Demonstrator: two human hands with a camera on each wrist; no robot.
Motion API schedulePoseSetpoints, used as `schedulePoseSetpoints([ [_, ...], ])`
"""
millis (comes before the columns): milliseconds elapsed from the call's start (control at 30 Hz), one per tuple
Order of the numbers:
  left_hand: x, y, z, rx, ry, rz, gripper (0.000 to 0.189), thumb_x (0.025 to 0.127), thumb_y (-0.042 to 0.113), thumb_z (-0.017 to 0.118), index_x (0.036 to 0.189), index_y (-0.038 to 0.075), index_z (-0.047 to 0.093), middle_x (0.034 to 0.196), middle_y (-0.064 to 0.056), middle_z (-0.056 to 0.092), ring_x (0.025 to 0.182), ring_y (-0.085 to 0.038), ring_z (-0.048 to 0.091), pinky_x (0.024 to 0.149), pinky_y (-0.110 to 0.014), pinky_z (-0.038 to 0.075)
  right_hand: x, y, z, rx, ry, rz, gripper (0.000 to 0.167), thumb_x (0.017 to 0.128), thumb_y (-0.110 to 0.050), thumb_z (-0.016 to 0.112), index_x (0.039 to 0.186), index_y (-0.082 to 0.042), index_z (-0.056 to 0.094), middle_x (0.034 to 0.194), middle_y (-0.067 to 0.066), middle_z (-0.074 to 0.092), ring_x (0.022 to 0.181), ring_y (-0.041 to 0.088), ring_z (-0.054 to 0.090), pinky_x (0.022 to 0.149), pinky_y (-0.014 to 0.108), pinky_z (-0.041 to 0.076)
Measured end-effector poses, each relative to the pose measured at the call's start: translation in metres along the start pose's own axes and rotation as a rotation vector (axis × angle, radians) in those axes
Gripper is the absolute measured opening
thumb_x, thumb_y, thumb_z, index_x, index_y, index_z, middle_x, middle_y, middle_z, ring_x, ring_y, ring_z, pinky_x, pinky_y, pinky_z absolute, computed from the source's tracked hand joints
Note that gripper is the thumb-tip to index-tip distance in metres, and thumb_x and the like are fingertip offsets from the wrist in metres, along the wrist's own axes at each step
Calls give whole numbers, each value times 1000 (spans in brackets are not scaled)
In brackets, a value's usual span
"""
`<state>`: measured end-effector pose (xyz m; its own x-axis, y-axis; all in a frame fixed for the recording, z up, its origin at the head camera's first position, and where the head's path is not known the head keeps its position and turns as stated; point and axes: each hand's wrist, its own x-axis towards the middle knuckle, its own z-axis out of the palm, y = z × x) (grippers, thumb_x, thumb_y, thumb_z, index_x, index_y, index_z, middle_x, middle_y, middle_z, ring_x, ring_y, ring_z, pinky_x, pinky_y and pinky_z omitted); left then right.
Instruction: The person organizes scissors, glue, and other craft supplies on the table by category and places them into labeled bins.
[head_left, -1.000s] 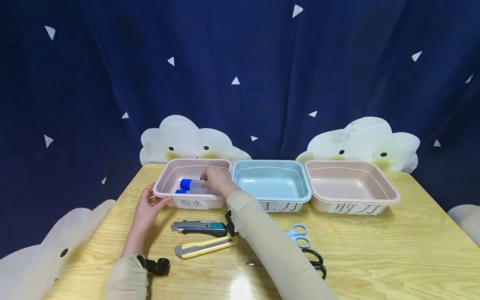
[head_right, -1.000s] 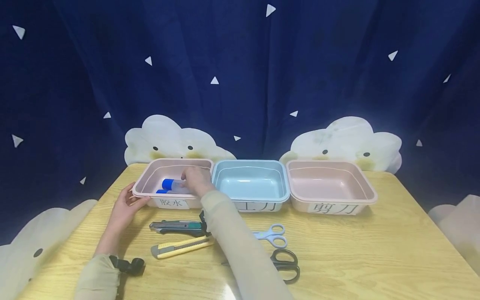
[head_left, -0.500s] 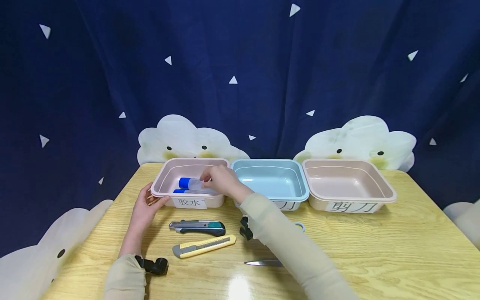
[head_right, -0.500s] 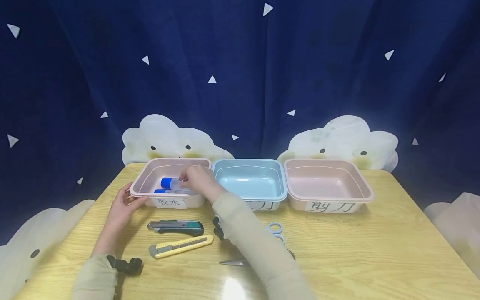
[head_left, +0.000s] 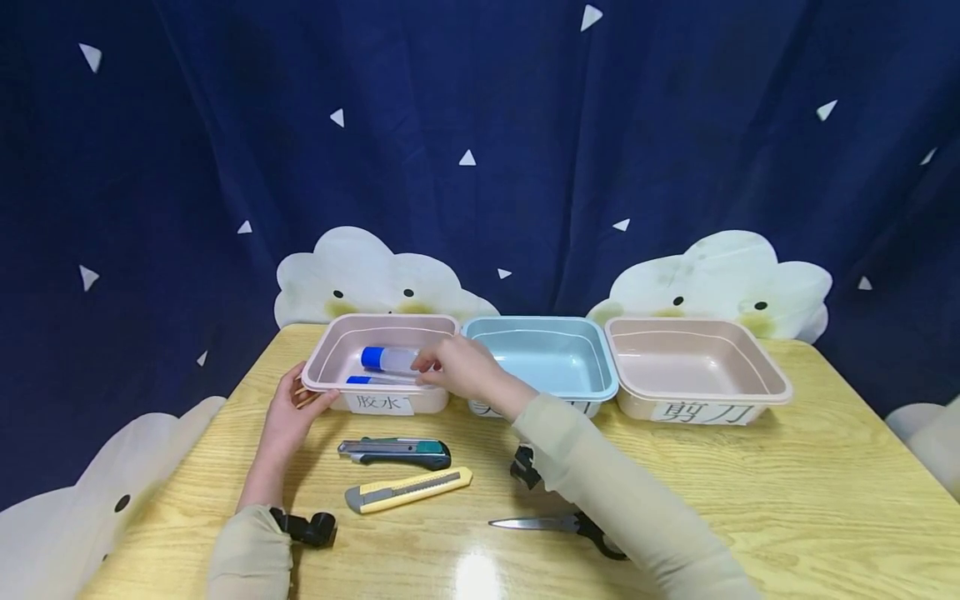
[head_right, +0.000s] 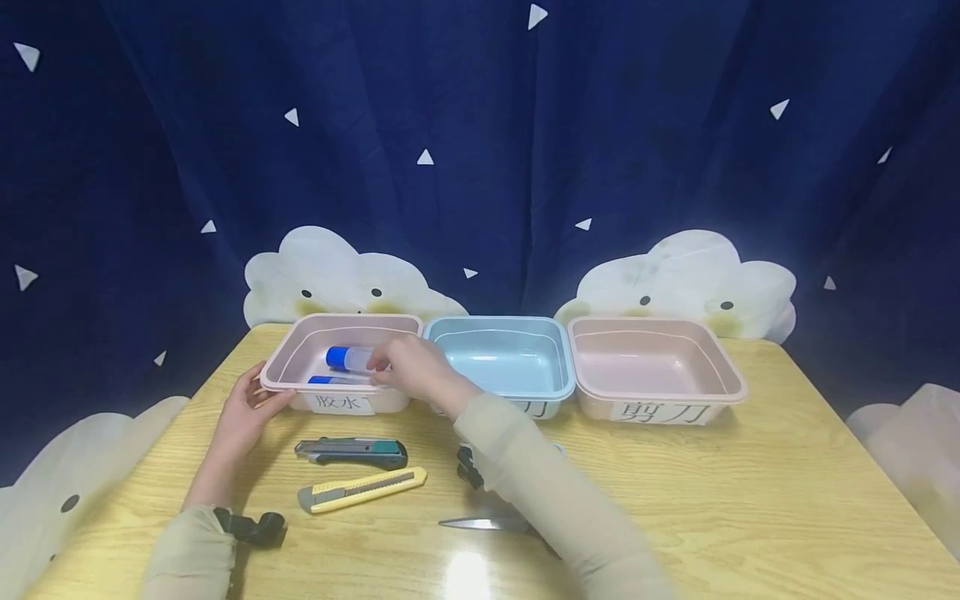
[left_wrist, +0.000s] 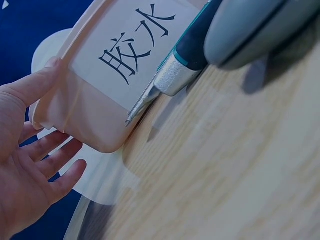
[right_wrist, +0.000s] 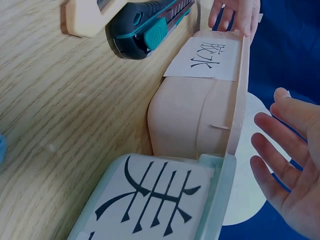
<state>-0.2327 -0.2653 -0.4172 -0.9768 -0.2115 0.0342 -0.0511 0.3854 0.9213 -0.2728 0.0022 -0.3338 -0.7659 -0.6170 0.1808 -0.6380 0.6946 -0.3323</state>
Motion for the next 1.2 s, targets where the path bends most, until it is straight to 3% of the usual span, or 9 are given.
schedulePoseSetpoints([
  [300,2,0,0,7,11,7,86,82,34,66,146,12,13,142,-20,32,125,-34,37,100,-45,38,-20,2,-5,25,24,-36,19,84,-26,65,100,-18,71,95,-7,69,78,6,59,64,21,45],
  [767,1,-1,2,-1,6,-1,87,82,37,66,146,13,12,142,-19,31,126,-34,36,100,-45,37,-48,12,-4,76,53,-42,19,82,-23,67,99,-15,71,93,-6,70,85,10,63,72,27,49],
  [933,1,0,1,-6,3,-3,88,82,37,66,147,14,11,143,-19,30,126,-33,36,101,-45,37,-59,14,-1,87,55,-45,21,81,-28,68,98,-18,72,92,-8,70,82,9,62,67,26,47],
  [1200,0,0,1,-7,2,-9,87,82,37,65,147,14,11,143,-18,31,125,-32,37,100,-45,37,-75,15,11,63,5,-95,19,80,-26,69,98,-18,71,91,-7,69,82,9,62,69,24,48],
])
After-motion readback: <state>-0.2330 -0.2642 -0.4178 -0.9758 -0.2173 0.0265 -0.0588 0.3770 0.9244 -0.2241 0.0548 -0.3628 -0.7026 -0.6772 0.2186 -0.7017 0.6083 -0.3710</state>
